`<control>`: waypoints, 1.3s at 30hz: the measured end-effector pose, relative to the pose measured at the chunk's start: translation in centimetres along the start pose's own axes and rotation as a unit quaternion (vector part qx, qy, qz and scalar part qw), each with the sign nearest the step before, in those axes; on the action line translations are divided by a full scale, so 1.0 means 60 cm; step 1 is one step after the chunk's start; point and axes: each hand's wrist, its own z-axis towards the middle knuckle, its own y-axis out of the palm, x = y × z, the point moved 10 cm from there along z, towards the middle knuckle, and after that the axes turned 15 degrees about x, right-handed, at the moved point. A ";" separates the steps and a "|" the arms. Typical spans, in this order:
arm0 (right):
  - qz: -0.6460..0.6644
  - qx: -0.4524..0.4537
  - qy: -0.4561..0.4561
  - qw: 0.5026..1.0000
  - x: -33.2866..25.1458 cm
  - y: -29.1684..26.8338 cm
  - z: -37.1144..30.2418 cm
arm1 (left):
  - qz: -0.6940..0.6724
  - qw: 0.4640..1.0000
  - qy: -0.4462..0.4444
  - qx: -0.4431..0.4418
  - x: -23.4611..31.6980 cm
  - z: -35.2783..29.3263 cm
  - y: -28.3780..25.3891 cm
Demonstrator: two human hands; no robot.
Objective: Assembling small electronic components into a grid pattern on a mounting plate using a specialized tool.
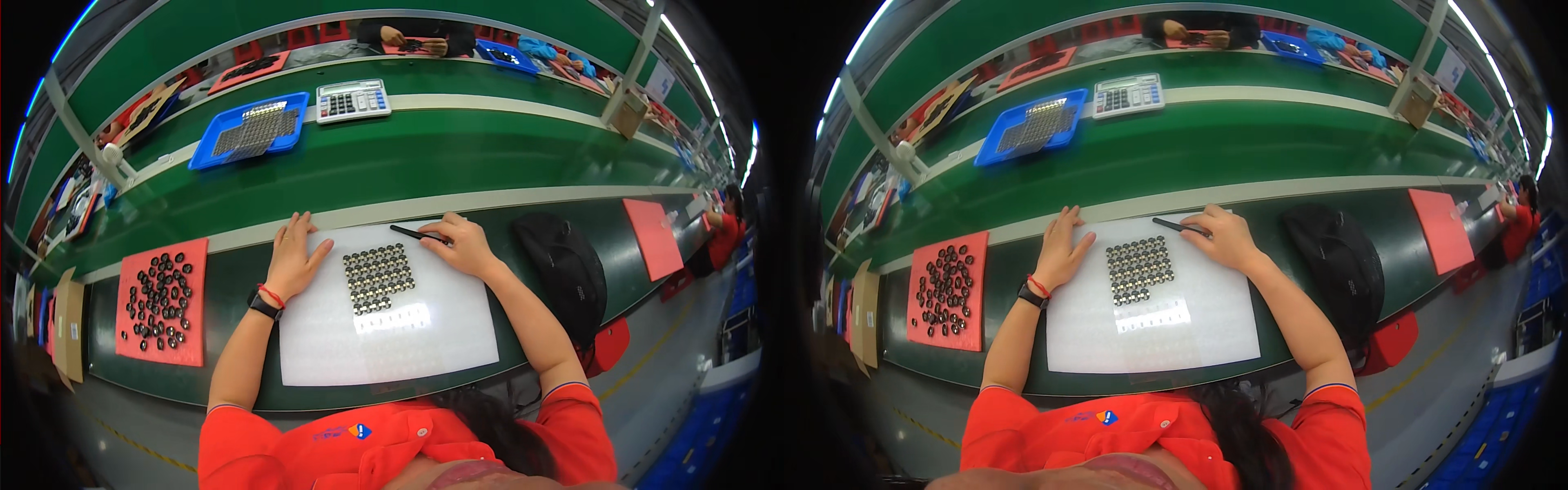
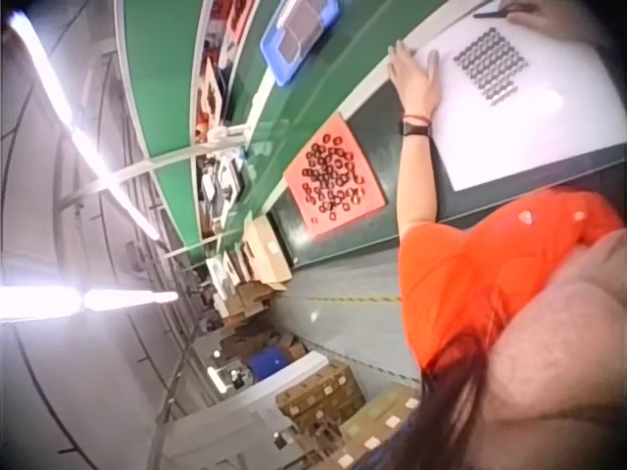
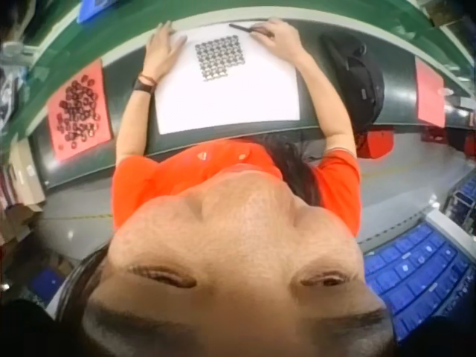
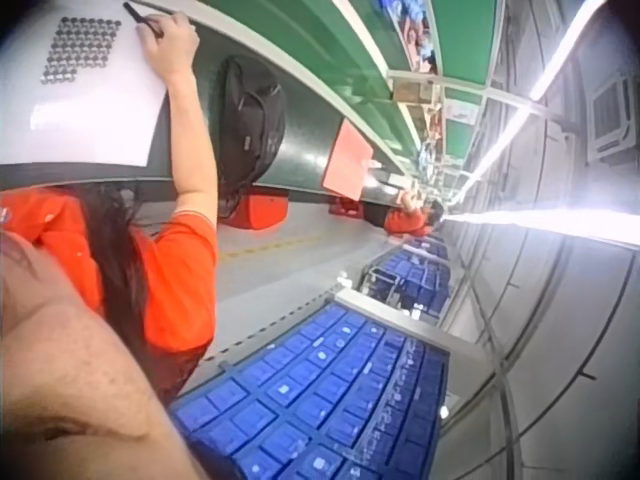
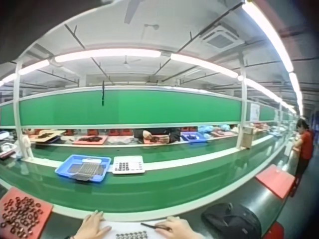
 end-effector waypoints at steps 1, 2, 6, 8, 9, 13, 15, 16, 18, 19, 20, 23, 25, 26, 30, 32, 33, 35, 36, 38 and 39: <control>-0.002 0.003 0.002 1.000 0.003 -0.002 0.000 | -0.001 1.000 0.001 0.004 -0.003 0.000 0.001; 0.004 0.002 -0.001 1.000 0.003 0.000 0.002 | -0.002 1.000 -0.001 0.010 -0.003 0.002 -0.002; 0.009 -0.001 0.000 1.000 0.000 0.000 0.004 | 0.000 1.000 -0.011 0.003 -0.002 0.006 -0.003; 0.010 0.004 -0.008 1.000 -0.003 -0.002 0.004 | 0.000 1.000 -0.005 0.008 0.001 0.006 -0.005; 0.009 0.011 -0.011 1.000 -0.004 -0.004 0.004 | 0.001 1.000 -0.008 0.012 0.002 0.006 -0.008; 0.025 0.018 -0.005 1.000 -0.004 -0.003 0.002 | 0.007 1.000 -0.007 0.002 0.004 0.004 -0.008; 0.019 0.015 -0.010 1.000 -0.007 -0.001 0.001 | -0.005 1.000 -0.024 -0.005 0.002 0.000 -0.007; 0.014 0.017 -0.012 1.000 -0.008 -0.001 0.000 | -0.008 1.000 -0.027 -0.004 0.000 -0.001 -0.007; 0.022 0.017 -0.007 1.000 -0.008 -0.003 0.000 | -0.007 1.000 -0.012 0.000 0.006 0.001 -0.006; 0.025 0.017 -0.006 1.000 -0.010 -0.001 0.001 | -0.009 1.000 -0.014 0.000 0.006 0.000 -0.009; 0.028 0.018 -0.001 0.999 -0.011 -0.001 0.001 | -0.006 1.000 -0.019 -0.004 0.003 -0.002 -0.012; 0.024 0.017 0.003 1.000 -0.009 -0.001 0.005 | 0.002 1.000 -0.013 -0.006 0.001 -0.001 -0.008; 0.021 0.015 0.005 1.000 -0.008 0.000 0.006 | 0.011 1.000 -0.002 -0.004 0.002 0.003 -0.009; 0.023 0.017 0.005 1.000 -0.006 -0.003 0.006 | 0.003 1.000 -0.006 -0.007 0.007 0.005 -0.007; 0.014 0.012 0.003 1.000 -0.005 -0.001 0.008 | -0.006 1.000 -0.007 -0.005 0.009 0.007 -0.013; 0.013 0.010 0.007 1.000 -0.001 -0.001 0.008 | -0.008 1.000 -0.008 -0.012 0.012 0.007 -0.012; 0.015 0.007 0.008 1.000 0.000 0.001 0.007 | -0.008 1.000 -0.011 -0.016 0.012 0.006 -0.011; 0.018 0.015 0.003 1.000 -0.002 -0.003 0.004 | -0.006 1.000 -0.012 -0.021 0.014 0.004 -0.011; 0.026 0.020 -0.007 0.999 -0.003 -0.002 0.005 | -0.001 1.000 -0.016 -0.022 0.011 0.003 -0.010; 0.048 0.004 0.011 0.999 -0.002 0.004 0.000 | -0.001 0.999 -0.029 -0.013 0.008 0.005 -0.014; 0.045 0.008 0.013 0.999 -0.001 0.003 0.001 | -0.006 1.000 -0.025 -0.015 0.011 0.004 -0.014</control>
